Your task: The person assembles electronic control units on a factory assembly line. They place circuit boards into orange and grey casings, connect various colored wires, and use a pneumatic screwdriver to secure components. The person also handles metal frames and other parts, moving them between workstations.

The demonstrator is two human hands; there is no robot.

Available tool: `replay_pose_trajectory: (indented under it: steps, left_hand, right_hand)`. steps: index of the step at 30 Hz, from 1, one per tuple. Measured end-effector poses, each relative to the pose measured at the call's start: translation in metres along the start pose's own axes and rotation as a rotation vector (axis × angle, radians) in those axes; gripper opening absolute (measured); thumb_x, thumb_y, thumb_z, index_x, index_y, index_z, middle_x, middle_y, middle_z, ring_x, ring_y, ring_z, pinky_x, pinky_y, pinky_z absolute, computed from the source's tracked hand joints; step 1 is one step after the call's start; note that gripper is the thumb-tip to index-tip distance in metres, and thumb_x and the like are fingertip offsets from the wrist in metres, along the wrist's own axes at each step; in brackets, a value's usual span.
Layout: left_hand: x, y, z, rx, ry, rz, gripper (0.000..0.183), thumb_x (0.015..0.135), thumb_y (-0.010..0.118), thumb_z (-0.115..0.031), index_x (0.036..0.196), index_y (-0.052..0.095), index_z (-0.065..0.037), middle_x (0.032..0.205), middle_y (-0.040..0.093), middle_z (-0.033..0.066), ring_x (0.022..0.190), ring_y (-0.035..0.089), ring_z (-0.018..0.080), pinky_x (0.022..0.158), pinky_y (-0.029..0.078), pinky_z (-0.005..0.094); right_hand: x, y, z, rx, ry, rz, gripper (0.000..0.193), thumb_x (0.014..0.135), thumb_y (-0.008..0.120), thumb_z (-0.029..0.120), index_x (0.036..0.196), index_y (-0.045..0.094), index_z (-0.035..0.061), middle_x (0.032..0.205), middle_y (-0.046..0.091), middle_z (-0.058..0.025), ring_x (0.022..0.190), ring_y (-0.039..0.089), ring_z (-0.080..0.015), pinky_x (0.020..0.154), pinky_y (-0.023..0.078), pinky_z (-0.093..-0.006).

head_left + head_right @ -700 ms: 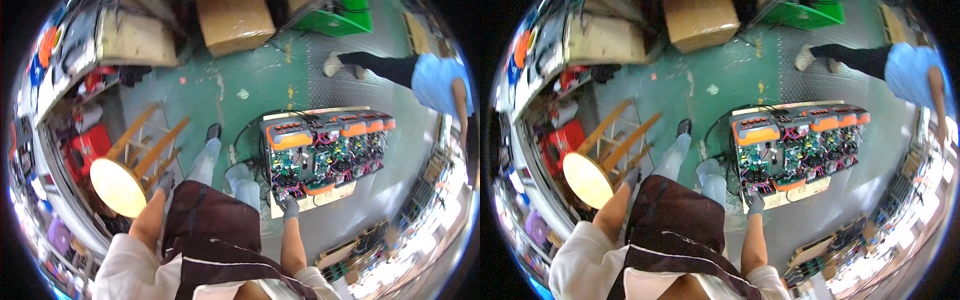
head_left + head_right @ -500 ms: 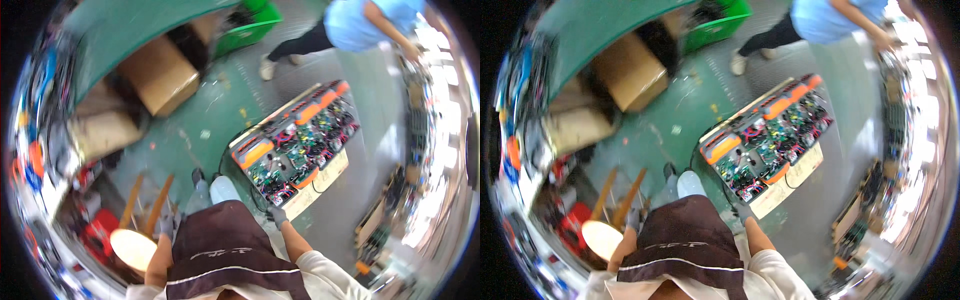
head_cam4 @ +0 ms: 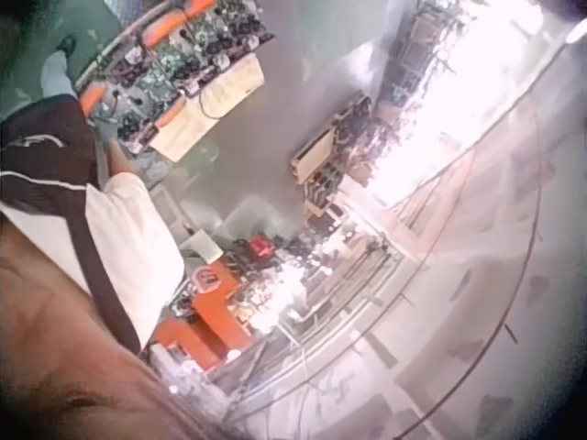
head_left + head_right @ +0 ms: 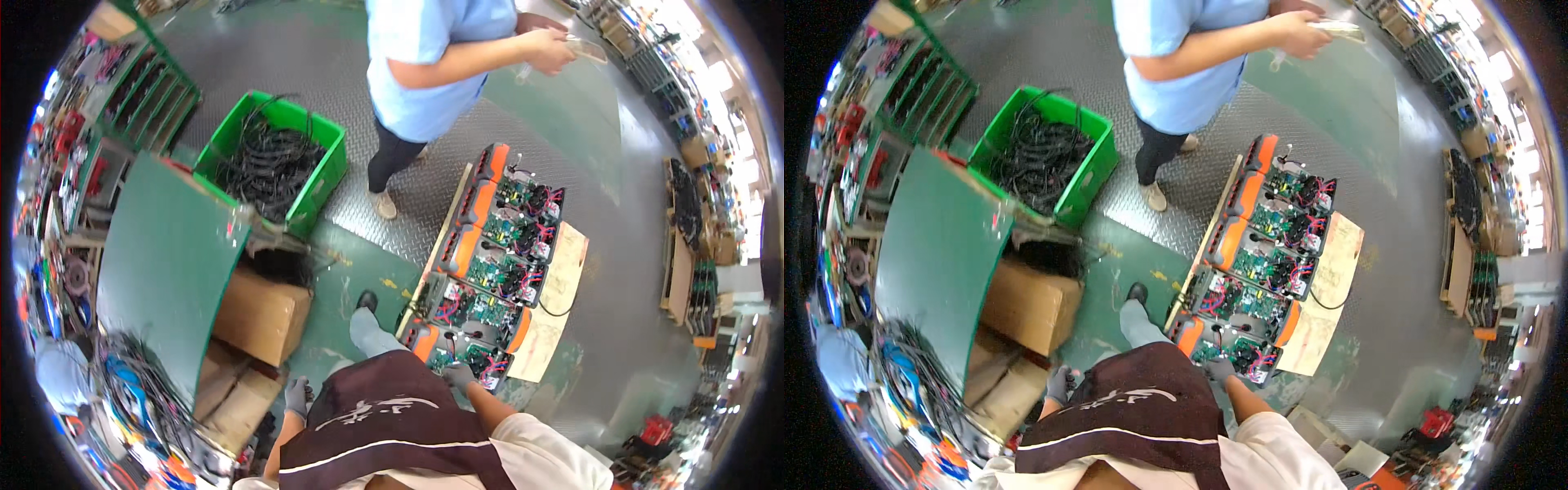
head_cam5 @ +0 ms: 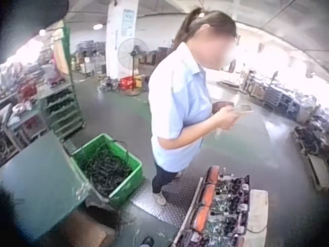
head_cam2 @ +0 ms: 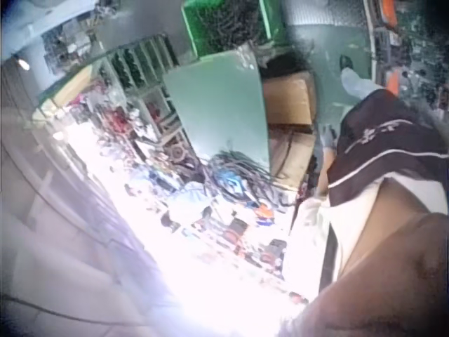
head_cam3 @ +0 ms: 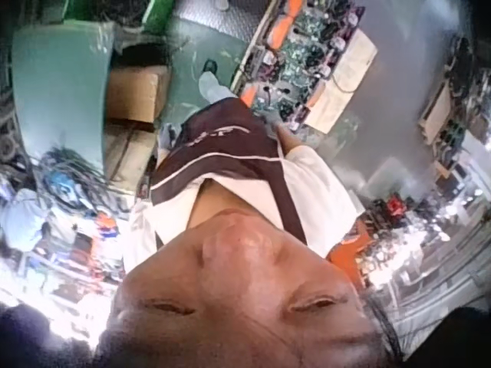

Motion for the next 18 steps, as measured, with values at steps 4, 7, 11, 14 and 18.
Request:
replay_pose_trajectory:
  steps: [4,7,11,14,18]
  left_hand:
    - [0.040,0.065,-0.104,0.191,0.134,0.072,0.023,0.084,0.059,-0.026,0.085,0.057,-0.003,0.062,0.052,0.0050,0.051,0.049,0.0132,0.046,0.039,0.0284]
    - [0.055,0.140,-0.192,0.341,0.370,0.172,0.022,0.084,0.059,-0.025,0.084,0.058,-0.002,0.065,0.054,0.0052,0.055,0.049,0.0118,0.049,0.039,0.0282]
    - [-0.015,0.280,-0.328,0.668,0.685,0.376,0.020,0.084,0.059,-0.019,0.083,0.058,0.001,0.069,0.057,0.0055,0.064,0.054,0.0139,0.061,0.044,0.0294]
    - [-0.003,0.368,-0.383,0.846,0.911,0.554,0.020,0.084,0.059,-0.020,0.085,0.059,0.000,0.074,0.059,0.0081,0.072,0.057,0.0173,0.067,0.045,0.0304]
    - [-0.049,0.496,-0.454,1.006,1.115,0.710,0.021,0.085,0.059,-0.023,0.086,0.059,-0.002,0.076,0.059,0.0104,0.071,0.057,0.0188,0.068,0.045,0.0326]
  right_hand:
    - [-0.011,-0.021,0.112,0.436,-0.252,-0.008,0.025,0.085,0.060,0.015,0.106,0.063,0.0025,0.084,0.063,-0.0043,0.068,0.058,-0.0132,0.060,0.047,-0.0268]
    - [-0.052,-0.063,0.176,0.492,-0.243,-0.137,0.028,0.085,0.060,0.016,0.109,0.061,0.0023,0.093,0.063,-0.0062,0.079,0.061,-0.0151,0.067,0.051,-0.0291]
    - [-0.017,-0.115,0.128,0.615,-0.200,-0.301,0.022,0.085,0.058,0.013,0.104,0.061,0.0021,0.093,0.063,-0.0070,0.077,0.061,-0.0169,0.066,0.051,-0.0307]
    - [-0.035,-0.134,0.089,1.086,-0.354,-0.408,0.021,0.084,0.056,0.012,0.103,0.062,0.0047,0.088,0.065,-0.0055,0.072,0.062,-0.0172,0.059,0.051,-0.0304]
    - [-0.016,-0.073,-0.042,1.172,0.286,-0.642,0.018,0.084,0.056,0.019,0.095,0.062,0.0054,0.082,0.066,-0.0063,0.061,0.062,-0.0203,0.051,0.049,-0.0328]
Point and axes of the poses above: each hand's wrist, its own x-axis towards the middle knuckle, its own y-axis out of the palm, z = x × y, the point moved 6 cm from there along x, towards the middle knuckle
